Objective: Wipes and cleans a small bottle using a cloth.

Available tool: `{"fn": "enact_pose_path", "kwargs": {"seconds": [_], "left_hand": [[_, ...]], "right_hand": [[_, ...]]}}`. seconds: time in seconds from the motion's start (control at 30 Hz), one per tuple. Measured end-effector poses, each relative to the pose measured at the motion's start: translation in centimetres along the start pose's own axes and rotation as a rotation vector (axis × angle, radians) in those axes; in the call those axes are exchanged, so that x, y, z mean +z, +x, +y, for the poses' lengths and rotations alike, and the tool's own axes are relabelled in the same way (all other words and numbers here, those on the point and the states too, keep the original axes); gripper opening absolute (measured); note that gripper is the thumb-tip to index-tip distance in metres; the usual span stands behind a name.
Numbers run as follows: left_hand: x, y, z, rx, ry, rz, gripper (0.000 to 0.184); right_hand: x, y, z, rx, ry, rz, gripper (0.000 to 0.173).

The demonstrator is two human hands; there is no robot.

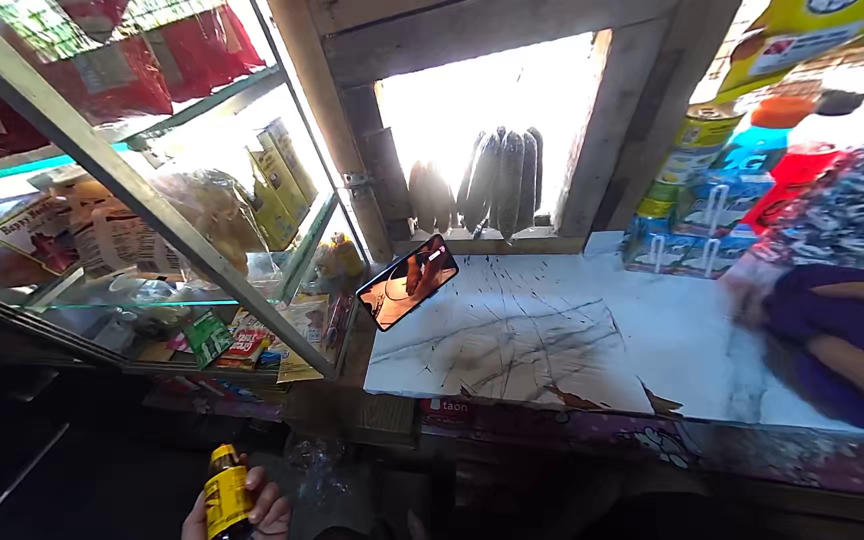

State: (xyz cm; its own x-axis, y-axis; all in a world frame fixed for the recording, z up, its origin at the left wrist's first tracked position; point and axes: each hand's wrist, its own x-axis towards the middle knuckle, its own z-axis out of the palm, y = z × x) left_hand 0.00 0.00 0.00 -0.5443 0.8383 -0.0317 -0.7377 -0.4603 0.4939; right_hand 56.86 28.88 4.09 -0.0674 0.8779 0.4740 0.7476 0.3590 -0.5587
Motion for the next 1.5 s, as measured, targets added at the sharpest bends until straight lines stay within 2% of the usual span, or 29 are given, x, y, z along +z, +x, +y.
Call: {"fn": "enact_pose_path", "kwargs": {"seconds": [0.03, 0.13, 0.23, 0.33, 0.4, 0.5, 0.57, 0.63, 0.7, 0.77, 0.83, 0.9, 0.97, 1.03, 1.07, 1.17, 1.2, 1.27, 1.37, 1.43, 1.5], "left_hand": [[0.6, -0.2, -0.7, -0.001, 0.066, -0.009, 0.047], [2.6, -0.9, -3.5, -0.006, 0.314, -0.041, 0.049], [4.8, -1.3, -7.0, -0.017, 0.459, -0.118, 0.048], [7.4, -1.3, -10.2, 0.039, 0.455, -0.168, 0.049], [9.2, -1.4, -11.9, 0.166, 0.492, -0.175, 0.048], [10.6, -2.4, -13.7, 0.325, 0.642, -0.162, 0.038], [10.3, -4.0, -14.5, 0.354, 0.77, -0.13, 0.035], [8.9, -5.0, -15.9, 0.38, 0.867, -0.068, 0.032], [7.3, -4.9, -16.6, 0.312, 0.851, -0.162, 0.064], [6.8, -4.4, -17.0, 0.272, 0.771, -0.165, 0.071], [7.2, -4.2, -16.9, 0.26, 0.669, -0.087, 0.06], [8.0, -3.9, -16.0, 0.27, 0.639, -0.026, 0.046], [8.7, -3.7, -15.3, 0.283, 0.63, 0.0, 0.043], [8.4, -3.9, -15.5, 0.284, 0.692, -0.017, 0.041], [7.8, -4.1, -15.8, 0.278, 0.724, -0.038, 0.046], [6.2, -4.9, -16.8, 0.238, 0.801, -0.142, 0.076], [6.0, -5.1, -17.1, 0.213, 0.807, -0.181, 0.075], [5.8, -5.2, -17.4, 0.161, 0.783, -0.245, 0.061], [5.5, -5.0, -17.3, 0.079, 0.7, -0.269, 0.052], [6.0, -5.0, -16.8, 0.041, 0.624, -0.22, 0.049], [6.8, -5.1, -16.3, 0.029, 0.525, -0.129, 0.038]], "right_hand": [[1.0, -0.2, -1.6, -0.126, 0.063, 0.003, 0.055], [4.0, -1.1, -8.5, -0.5, 0.256, -0.002, 0.038], [8.2, -2.6, -15.3, -0.728, 0.601, -0.181, 0.035], [12.6, -5.1, -20.8, -0.817, 0.813, -0.278, 0.038], [15.0, -6.8, -23.6, -0.846, 0.951, -0.315, 0.04], [18.2, -9.8, -26.1, -0.849, 1.065, -0.266, 0.042], [19.3, -10.8, -26.7, -0.813, 1.074, -0.217, 0.046], [19.5, -10.3, -26.6, -0.705, 1.091, -0.268, 0.046], [19.5, -9.6, -26.4, -0.545, 1.157, -0.344, 0.045], [19.5, -9.7, -26.3, -0.429, 1.199, -0.367, 0.045], [19.9, -11.0, -26.2, -0.442, 1.194, -0.308, 0.044], [20.8, -12.9, -26.0, -0.547, 1.154, -0.241, 0.046], [21.8, -14.3, -25.7, -0.651, 1.099, -0.2, 0.054], [21.9, -14.3, -25.3, -0.65, 1.099, -0.221, 0.057], [21.5, -13.8, -25.3, -0.612, 1.124, -0.25, 0.056], [20.2, -11.9, -25.1, -0.456, 1.193, -0.323, 0.053], [19.8, -11.2, -25.1, -0.408, 1.206, -0.35, 0.051], [19.3, -10.1, -24.9, -0.325, 1.209, -0.406, 0.047], [19.6, -9.9, -24.7, -0.26, 1.208, -0.424, 0.046], [20.2, -10.6, -24.7, -0.302, 1.199, -0.378, 0.05], [20.6, -11.6, -24.6, -0.412, 1.158, -0.34, 0.058]]}}
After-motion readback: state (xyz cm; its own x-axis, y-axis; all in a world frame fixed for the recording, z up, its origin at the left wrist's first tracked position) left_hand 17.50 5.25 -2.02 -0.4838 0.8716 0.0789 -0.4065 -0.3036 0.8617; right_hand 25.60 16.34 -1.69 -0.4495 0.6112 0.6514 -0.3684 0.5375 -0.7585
